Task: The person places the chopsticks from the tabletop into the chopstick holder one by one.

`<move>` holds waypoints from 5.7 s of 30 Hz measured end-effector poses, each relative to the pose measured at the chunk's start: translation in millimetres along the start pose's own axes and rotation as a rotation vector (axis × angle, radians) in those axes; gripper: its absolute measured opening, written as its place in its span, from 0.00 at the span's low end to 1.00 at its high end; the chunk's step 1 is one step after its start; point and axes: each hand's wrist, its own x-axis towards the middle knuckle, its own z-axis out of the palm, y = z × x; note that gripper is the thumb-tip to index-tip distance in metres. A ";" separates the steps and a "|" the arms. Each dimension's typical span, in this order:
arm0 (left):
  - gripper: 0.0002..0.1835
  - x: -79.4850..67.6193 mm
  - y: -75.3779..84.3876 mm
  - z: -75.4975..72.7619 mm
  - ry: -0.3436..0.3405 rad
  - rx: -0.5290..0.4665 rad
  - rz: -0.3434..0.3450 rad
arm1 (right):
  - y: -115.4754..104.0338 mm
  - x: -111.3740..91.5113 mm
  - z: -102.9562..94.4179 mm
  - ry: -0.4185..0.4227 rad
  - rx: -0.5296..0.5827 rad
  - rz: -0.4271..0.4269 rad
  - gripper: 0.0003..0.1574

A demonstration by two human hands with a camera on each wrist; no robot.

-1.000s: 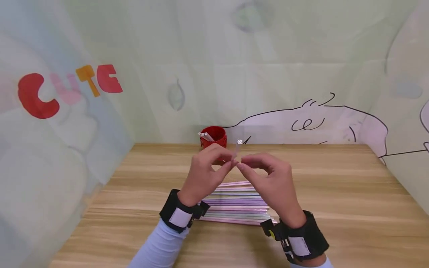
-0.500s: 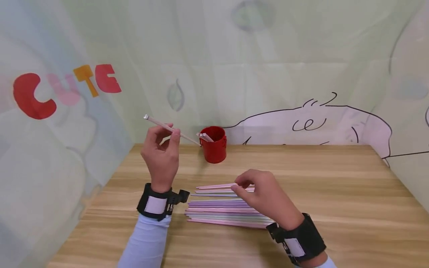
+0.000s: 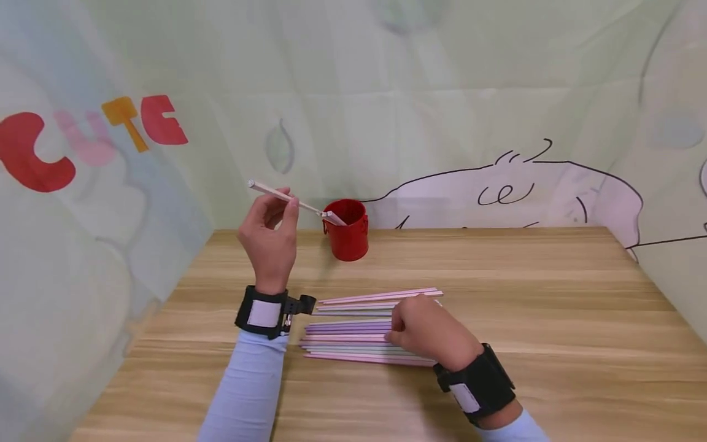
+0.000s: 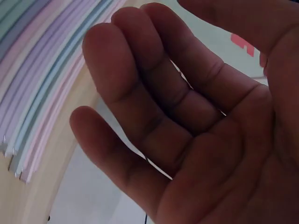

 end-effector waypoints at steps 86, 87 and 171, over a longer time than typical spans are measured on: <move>0.13 -12.0 54.6 2.7 -0.482 0.182 0.199 | -19.3 7.2 52.5 0.106 -0.268 -0.157 0.20; 0.13 -12.1 55.3 2.8 -0.486 0.185 0.204 | -19.2 7.2 49.5 0.099 -0.232 -0.150 0.19; 0.12 -11.3 44.4 -2.8 -0.510 0.083 0.166 | -5.2 -11.6 -31.8 0.656 -0.057 -0.244 0.09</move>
